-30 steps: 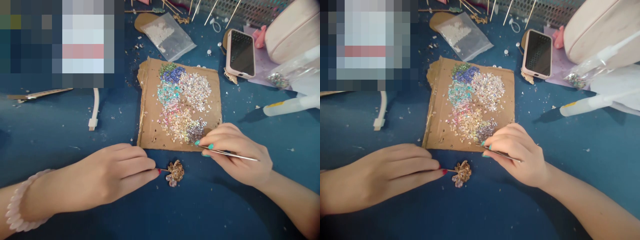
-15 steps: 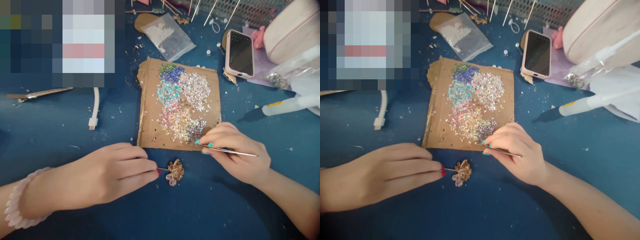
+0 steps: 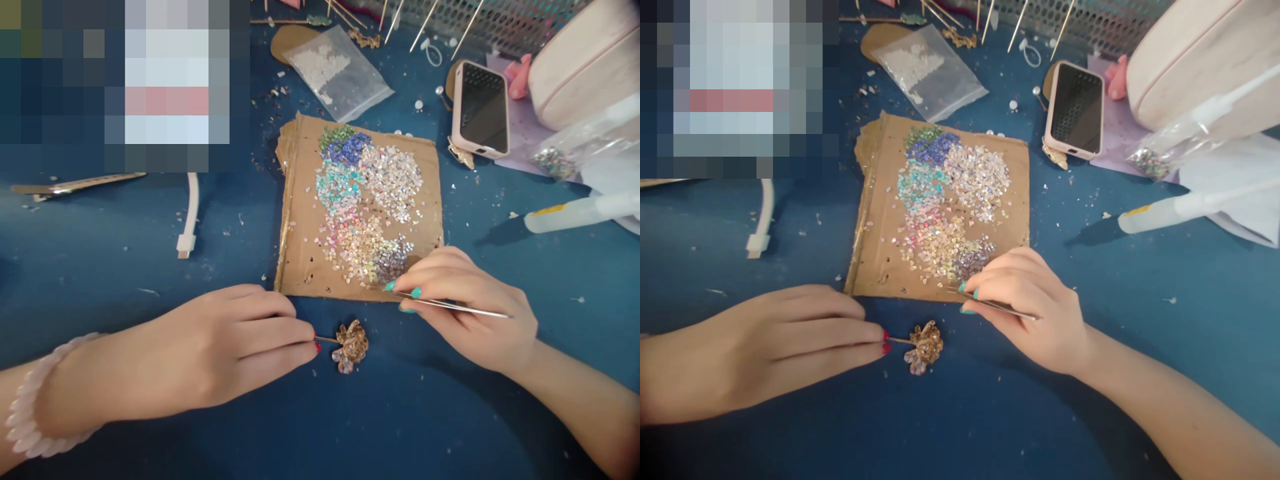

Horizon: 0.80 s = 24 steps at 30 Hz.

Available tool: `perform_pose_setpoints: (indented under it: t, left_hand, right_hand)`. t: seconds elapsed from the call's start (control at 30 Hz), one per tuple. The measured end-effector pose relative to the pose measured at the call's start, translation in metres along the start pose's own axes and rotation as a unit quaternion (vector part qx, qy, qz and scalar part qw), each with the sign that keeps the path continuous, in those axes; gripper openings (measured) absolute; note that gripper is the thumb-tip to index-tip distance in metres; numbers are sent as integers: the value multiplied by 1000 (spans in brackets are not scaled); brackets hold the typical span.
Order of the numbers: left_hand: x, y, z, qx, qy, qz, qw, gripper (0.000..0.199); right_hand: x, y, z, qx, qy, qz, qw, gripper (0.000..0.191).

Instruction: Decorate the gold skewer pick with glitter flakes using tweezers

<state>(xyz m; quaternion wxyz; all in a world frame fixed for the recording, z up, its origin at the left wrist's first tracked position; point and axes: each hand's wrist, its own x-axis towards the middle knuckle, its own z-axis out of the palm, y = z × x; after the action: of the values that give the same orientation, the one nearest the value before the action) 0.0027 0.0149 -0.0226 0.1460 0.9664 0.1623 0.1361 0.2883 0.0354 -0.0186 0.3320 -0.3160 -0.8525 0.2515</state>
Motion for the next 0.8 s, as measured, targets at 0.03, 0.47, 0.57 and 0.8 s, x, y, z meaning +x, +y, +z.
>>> perform_pose_setpoints:
  t: [0.03, 0.47, 0.57, 0.8]
  left_hand:
    - [0, 0, 0, 2, 0, 1, 1000, 26]
    - [0, 1, 0, 7, 4, -2, 1000, 29]
    - [-1, 1, 0, 29, 4, 7, 1000, 33]
    - [-1, 1, 0, 27, 0, 4, 1000, 33]
  right_hand:
    - [0, 0, 0, 2, -1, 0, 1000, 13]
    - [1, -2, 3, 5, -6, -7, 1000, 16]
    - [1, -2, 3, 6, -8, 0, 1000, 16]
    - [1, -1, 4, 23, -3, 5, 1000, 16]
